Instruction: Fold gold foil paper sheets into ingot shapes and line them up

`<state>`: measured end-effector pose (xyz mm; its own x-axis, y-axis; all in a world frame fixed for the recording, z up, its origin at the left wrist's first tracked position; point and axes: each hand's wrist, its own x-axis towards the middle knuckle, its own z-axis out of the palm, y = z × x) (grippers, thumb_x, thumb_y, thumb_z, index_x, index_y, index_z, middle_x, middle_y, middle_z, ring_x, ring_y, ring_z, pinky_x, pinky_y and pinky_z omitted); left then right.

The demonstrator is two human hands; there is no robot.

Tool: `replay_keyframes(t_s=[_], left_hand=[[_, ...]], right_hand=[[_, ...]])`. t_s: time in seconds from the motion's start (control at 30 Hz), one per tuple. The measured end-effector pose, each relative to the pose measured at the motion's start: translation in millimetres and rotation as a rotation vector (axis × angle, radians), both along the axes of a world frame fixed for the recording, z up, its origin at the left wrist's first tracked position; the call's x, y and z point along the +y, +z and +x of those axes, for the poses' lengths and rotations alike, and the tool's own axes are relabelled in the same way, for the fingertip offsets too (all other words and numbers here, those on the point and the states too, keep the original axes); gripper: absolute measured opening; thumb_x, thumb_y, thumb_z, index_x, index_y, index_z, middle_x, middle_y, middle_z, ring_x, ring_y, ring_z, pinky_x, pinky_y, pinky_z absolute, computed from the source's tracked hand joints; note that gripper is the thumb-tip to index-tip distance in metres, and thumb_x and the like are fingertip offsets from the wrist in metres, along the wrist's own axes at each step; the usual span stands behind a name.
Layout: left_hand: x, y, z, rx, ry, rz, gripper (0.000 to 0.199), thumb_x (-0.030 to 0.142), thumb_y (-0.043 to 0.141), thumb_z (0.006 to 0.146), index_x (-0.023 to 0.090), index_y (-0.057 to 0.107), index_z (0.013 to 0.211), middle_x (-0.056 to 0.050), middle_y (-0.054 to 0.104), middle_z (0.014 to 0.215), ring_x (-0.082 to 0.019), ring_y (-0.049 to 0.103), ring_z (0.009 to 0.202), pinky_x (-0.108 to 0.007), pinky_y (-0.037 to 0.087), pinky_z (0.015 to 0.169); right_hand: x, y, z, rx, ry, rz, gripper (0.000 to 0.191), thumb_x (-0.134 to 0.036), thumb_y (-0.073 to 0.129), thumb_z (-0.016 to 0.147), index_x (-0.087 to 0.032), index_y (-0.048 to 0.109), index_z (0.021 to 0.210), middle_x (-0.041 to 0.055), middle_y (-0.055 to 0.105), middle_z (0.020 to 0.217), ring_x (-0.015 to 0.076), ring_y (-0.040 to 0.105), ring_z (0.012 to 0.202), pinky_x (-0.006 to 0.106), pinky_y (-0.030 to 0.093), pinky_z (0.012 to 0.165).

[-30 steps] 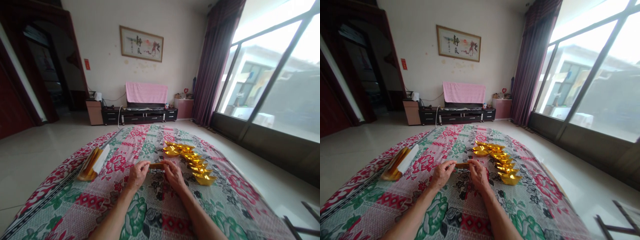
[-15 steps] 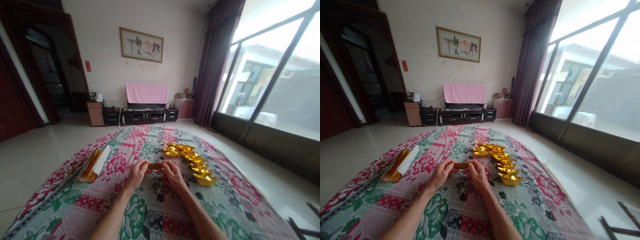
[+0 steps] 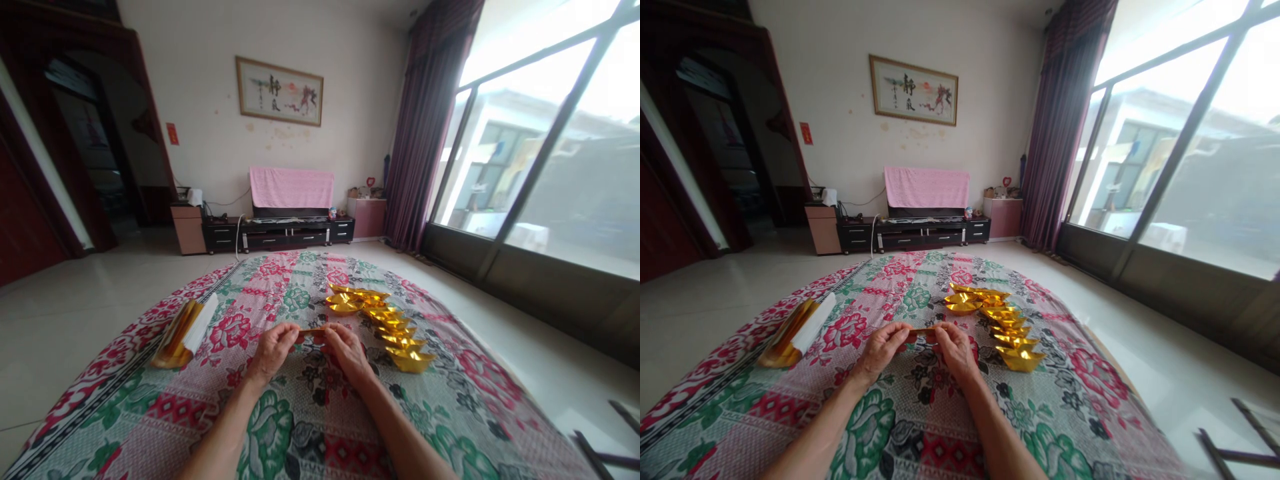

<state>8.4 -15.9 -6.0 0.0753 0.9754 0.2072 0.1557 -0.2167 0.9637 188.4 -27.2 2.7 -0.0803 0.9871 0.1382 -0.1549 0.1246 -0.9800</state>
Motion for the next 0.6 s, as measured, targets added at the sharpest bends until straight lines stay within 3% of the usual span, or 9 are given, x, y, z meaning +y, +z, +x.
replay_keyframes(t_s=[0.17,0.6], left_hand=[[-0.7,0.6,0.1,0.043,0.009,0.026,0.035,0.044,0.054,0.074,0.015,0.065,0.089,-0.001,0.065,0.070,-0.013,0.057,0.061,-0.023,0.044,0.055],[-1.5,3.2,0.8,0.010,0.024,-0.039,0.038,0.044,0.055,0.073,0.015,0.068,0.093,-0.003,0.068,0.073,-0.016,0.060,0.065,-0.027,0.047,0.058]], right_hand=[[0.1,0.2,-0.4,0.001,-0.012,0.011,0.040,-0.055,0.061,0.069,-0.018,0.061,0.085,0.0049,0.066,0.085,0.0213,0.064,0.081,0.029,0.051,0.064],[0.9,-2.7,-0.5,-0.096,0.008,0.096,0.040,-0.052,0.057,0.073,-0.018,0.063,0.093,0.0066,0.067,0.087,0.0216,0.062,0.085,0.031,0.049,0.071]])
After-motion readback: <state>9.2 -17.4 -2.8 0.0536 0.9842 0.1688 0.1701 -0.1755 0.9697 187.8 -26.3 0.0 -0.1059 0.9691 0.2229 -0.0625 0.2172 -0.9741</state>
